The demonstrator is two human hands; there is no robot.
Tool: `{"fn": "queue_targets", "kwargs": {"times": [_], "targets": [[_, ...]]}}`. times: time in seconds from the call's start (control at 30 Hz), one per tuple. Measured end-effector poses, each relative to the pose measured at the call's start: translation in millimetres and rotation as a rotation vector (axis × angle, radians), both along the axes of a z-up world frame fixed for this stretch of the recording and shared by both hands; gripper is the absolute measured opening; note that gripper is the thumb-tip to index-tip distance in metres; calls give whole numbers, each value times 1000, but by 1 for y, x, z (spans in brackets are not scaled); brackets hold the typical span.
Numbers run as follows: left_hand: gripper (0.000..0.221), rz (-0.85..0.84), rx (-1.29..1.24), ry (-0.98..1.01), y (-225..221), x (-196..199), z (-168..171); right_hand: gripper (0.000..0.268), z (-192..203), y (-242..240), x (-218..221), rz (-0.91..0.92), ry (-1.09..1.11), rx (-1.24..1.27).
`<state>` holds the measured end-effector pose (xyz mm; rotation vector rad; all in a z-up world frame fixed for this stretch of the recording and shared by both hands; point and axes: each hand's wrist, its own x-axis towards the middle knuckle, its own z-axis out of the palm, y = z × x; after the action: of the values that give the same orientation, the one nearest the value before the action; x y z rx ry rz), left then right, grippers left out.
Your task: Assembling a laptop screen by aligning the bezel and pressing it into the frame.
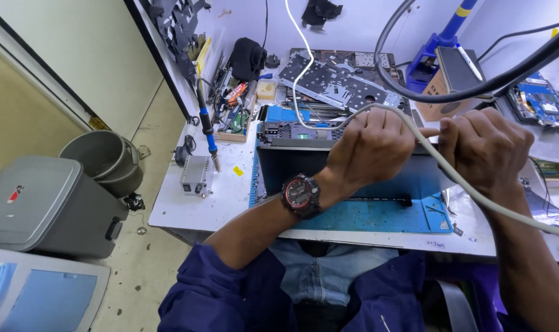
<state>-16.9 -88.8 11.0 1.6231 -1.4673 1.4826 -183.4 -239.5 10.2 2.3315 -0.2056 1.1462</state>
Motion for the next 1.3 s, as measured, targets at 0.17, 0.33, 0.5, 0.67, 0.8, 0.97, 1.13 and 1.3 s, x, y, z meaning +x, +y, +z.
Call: {"fn": "queue_targets", "kwargs": {"times": [0.17, 0.33, 0.5, 0.67, 0.8, 0.97, 1.13, 1.3], "targets": [[57, 24, -43, -19, 0, 0, 6, 51, -6, -1, 0, -43, -39, -87], [49, -32, -88, -8, 9, 1, 12, 40, -6, 23, 24, 106, -130, -107], [36, -259, -52, -191, 50, 18, 19, 47, -4, 29, 36, 163, -141, -119], [12, -267, 225, -257, 113, 64, 20, 51, -11, 18, 33, 140, -138, -101], [14, -223, 222, -154, 152, 93, 26, 39, -31, -7, 26, 188, -112, 124], [13, -444, 304, -130, 163, 86, 20, 31, -25, -4, 25, 132, -156, -2], [20, -612, 169, -28, 164, 92, 15, 39, -37, -20, 21, 69, -141, -62], [14, -66, 191, -151, 164, 104, 13, 49, -29, -5, 25, 104, -121, -48]]}}
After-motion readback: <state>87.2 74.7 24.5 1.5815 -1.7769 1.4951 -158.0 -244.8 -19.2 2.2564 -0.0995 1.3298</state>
